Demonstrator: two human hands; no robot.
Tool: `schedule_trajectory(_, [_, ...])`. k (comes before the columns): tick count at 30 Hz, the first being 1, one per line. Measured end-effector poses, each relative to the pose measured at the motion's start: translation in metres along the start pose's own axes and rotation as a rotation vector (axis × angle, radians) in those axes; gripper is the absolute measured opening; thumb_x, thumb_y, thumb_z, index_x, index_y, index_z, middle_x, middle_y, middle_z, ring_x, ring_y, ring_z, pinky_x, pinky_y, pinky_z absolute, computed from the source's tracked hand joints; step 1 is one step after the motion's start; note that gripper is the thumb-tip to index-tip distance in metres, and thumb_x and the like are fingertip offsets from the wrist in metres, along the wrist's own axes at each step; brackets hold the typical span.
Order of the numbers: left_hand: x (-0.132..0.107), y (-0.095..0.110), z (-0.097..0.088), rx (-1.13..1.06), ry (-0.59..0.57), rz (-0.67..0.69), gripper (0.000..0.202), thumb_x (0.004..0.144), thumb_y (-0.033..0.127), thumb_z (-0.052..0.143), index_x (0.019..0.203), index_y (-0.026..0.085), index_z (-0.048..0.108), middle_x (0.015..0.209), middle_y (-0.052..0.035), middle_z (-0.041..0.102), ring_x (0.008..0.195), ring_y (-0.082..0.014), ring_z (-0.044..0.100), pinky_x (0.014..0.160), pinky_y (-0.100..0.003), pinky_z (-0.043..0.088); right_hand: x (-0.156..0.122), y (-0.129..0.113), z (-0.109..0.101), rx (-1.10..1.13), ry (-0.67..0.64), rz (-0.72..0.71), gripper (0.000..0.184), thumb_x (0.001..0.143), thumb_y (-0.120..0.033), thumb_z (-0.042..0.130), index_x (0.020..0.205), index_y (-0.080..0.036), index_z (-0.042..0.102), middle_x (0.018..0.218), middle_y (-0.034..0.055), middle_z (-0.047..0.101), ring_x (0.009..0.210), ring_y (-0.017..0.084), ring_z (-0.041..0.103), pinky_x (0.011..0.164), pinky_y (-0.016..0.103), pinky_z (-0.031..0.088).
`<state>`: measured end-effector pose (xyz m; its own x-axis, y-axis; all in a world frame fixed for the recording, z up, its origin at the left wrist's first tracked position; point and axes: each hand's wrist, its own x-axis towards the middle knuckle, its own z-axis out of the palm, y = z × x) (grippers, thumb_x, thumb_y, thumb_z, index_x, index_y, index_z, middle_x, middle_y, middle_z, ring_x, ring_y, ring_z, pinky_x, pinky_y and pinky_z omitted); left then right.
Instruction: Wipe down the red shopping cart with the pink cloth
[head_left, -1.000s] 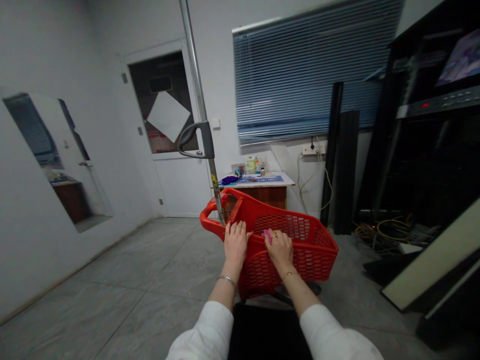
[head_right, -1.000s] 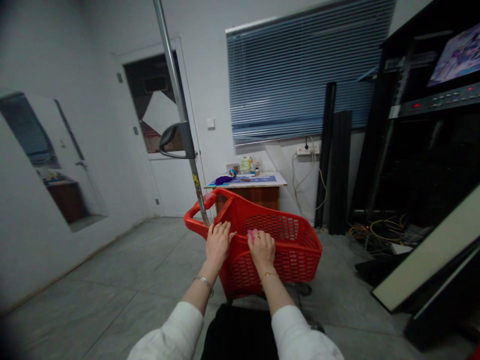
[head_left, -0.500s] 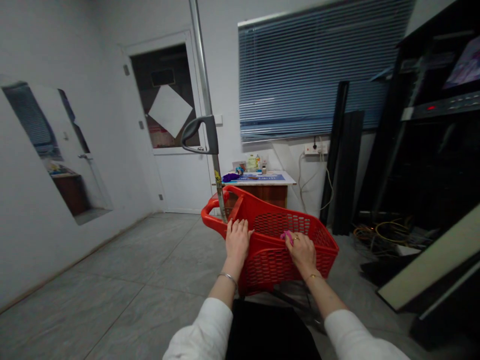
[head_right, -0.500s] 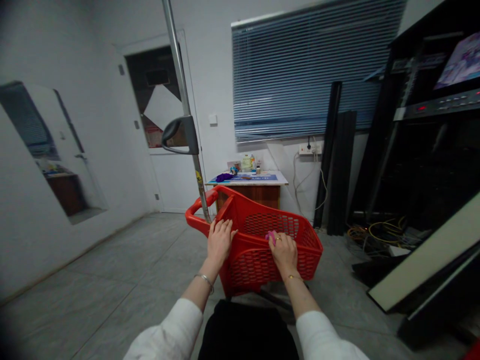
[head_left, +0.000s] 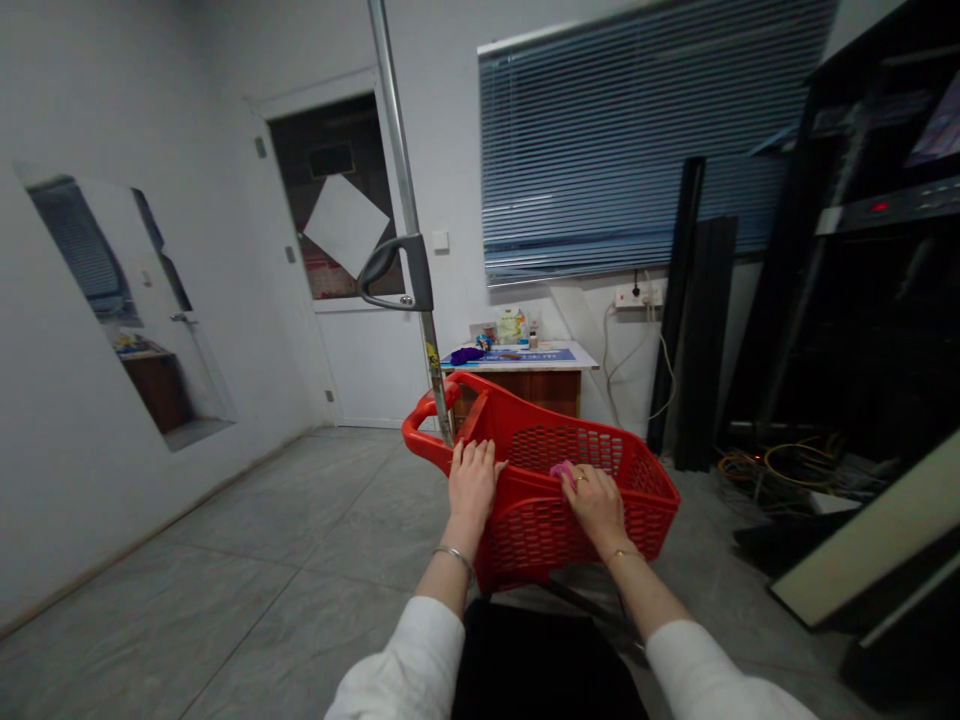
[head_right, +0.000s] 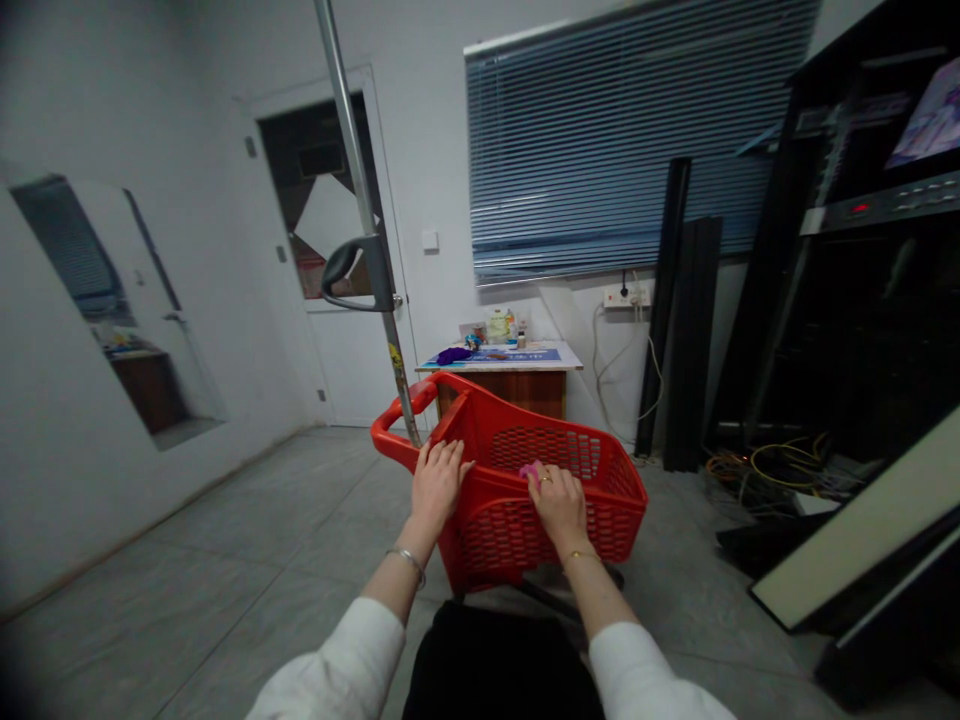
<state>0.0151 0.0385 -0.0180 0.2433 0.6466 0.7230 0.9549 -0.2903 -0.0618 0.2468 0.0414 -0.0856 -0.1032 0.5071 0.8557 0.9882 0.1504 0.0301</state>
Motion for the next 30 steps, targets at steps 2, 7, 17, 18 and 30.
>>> schedule_trajectory(2, [0.000, 0.002, 0.001, -0.001, -0.007, -0.013, 0.040, 0.099, 0.037, 0.043, 0.130, 0.018, 0.059, 0.129, -0.0093, 0.064, 0.122, -0.0257, 0.054, 0.114, -0.045, 0.030, -0.006, 0.020, -0.001, -0.035, -0.002, -0.003, 0.031, 0.096, -0.033, 0.045, 0.112, -0.018, 0.067, 0.092, 0.0060, 0.066, 0.081, 0.016, 0.050, 0.074, 0.030, 0.031])
schedule_trajectory(7, [0.000, 0.010, 0.003, -0.008, -0.011, -0.042, 0.040, 0.098, 0.034, 0.047, 0.131, 0.016, 0.058, 0.130, -0.0093, 0.063, 0.122, -0.0259, 0.053, 0.114, -0.044, 0.029, -0.009, 0.030, -0.003, -0.081, 0.035, 0.039, 0.030, 0.096, -0.033, 0.045, 0.109, -0.017, 0.067, 0.090, 0.0061, 0.066, 0.079, 0.016, 0.049, 0.073, 0.031, 0.029])
schedule_trajectory(17, [-0.002, 0.005, -0.001, 0.003, 0.005, -0.027, 0.037, 0.098, 0.034, 0.047, 0.129, 0.017, 0.059, 0.128, -0.0082, 0.065, 0.121, -0.0256, 0.054, 0.112, -0.045, 0.031, 0.019, -0.054, 0.004, 0.039, 0.069, 0.068, 0.029, 0.096, -0.033, 0.045, 0.109, -0.019, 0.067, 0.091, 0.0063, 0.066, 0.080, 0.017, 0.050, 0.074, 0.030, 0.031])
schedule_trajectory(18, [-0.001, 0.004, -0.001, 0.003, 0.006, -0.021, 0.037, 0.098, 0.034, 0.047, 0.129, 0.017, 0.059, 0.128, -0.0082, 0.065, 0.121, -0.0253, 0.054, 0.113, -0.044, 0.031, 0.017, -0.050, 0.004, 0.051, 0.062, 0.050, 0.030, 0.095, -0.033, 0.045, 0.110, -0.019, 0.066, 0.092, 0.0064, 0.066, 0.081, 0.016, 0.050, 0.075, 0.030, 0.032])
schedule_trajectory(30, [-0.001, 0.007, 0.004, 0.001, 0.007, -0.027, 0.039, 0.098, 0.035, 0.047, 0.129, 0.015, 0.059, 0.128, -0.0093, 0.064, 0.120, -0.0262, 0.054, 0.113, -0.044, 0.030, -0.012, 0.033, -0.002, -0.070, 0.036, 0.061, 0.030, 0.096, -0.034, 0.046, 0.111, -0.018, 0.067, 0.091, 0.0055, 0.066, 0.079, 0.016, 0.050, 0.074, 0.030, 0.032])
